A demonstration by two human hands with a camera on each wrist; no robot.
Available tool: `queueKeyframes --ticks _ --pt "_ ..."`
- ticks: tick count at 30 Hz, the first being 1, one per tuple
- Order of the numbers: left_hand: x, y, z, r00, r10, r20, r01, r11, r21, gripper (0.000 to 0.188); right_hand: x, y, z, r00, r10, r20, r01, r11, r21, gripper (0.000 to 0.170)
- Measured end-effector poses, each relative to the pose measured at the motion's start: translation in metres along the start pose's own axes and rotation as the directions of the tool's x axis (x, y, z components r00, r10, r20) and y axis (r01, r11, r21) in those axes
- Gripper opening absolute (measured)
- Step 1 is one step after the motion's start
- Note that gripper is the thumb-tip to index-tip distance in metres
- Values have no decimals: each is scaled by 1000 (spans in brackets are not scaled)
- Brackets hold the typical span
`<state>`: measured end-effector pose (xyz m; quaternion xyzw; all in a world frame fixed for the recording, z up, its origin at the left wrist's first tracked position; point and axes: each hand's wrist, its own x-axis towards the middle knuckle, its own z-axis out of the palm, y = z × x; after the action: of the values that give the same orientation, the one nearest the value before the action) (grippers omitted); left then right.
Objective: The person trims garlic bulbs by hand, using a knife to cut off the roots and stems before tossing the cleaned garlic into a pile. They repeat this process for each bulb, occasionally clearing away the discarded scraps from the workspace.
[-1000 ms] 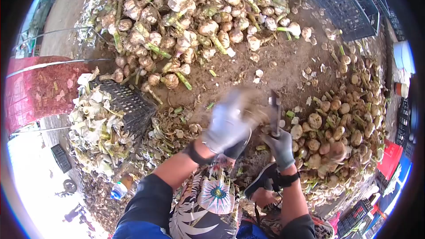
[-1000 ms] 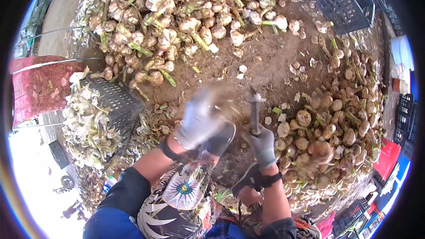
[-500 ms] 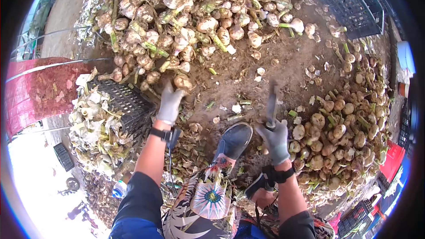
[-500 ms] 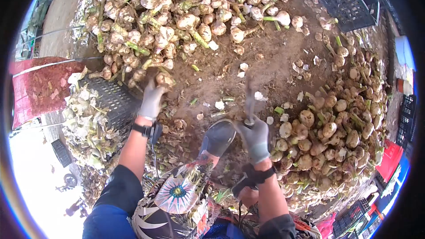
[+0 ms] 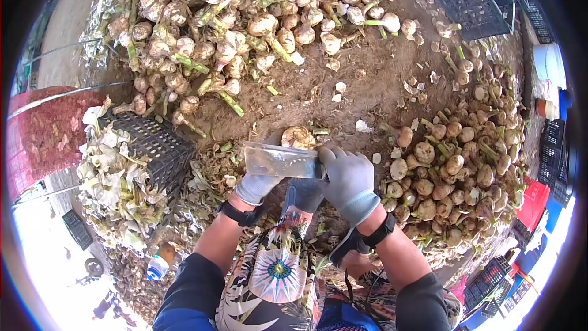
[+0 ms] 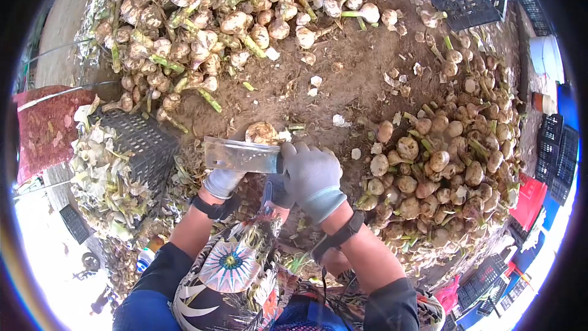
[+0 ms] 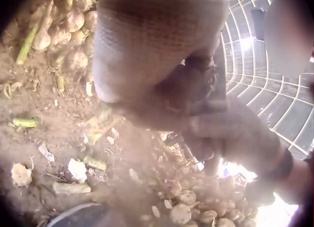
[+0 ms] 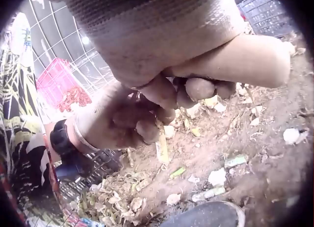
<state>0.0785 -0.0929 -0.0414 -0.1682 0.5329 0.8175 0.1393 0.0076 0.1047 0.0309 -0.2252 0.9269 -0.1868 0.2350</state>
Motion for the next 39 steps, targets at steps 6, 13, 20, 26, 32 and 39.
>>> queueKeyframes --ticks 6,13,20,26,32,39 --pt "-3 -7 -10 1000 -29 -11 29 999 -18 67 -3 3 3 998 62 -13 -61 995 84 22" --pt "-1 61 24 976 84 198 -163 891 424 71 -18 52 27 903 413 -119 -398 908 132 20" --pt "-5 31 19 997 -61 43 60 998 29 64 -20 15 16 974 204 -97 -188 970 153 23" --pt "5 48 39 983 35 180 -131 822 555 43 -27 55 33 908 415 58 -403 827 392 22" --pt "19 46 37 696 203 688 -707 29 707 21 0 22 -10 994 101 27 -101 862 497 29" --pt "12 77 121 686 191 702 -679 514 524 50 -37 76 60 935 271 229 -325 913 245 30"
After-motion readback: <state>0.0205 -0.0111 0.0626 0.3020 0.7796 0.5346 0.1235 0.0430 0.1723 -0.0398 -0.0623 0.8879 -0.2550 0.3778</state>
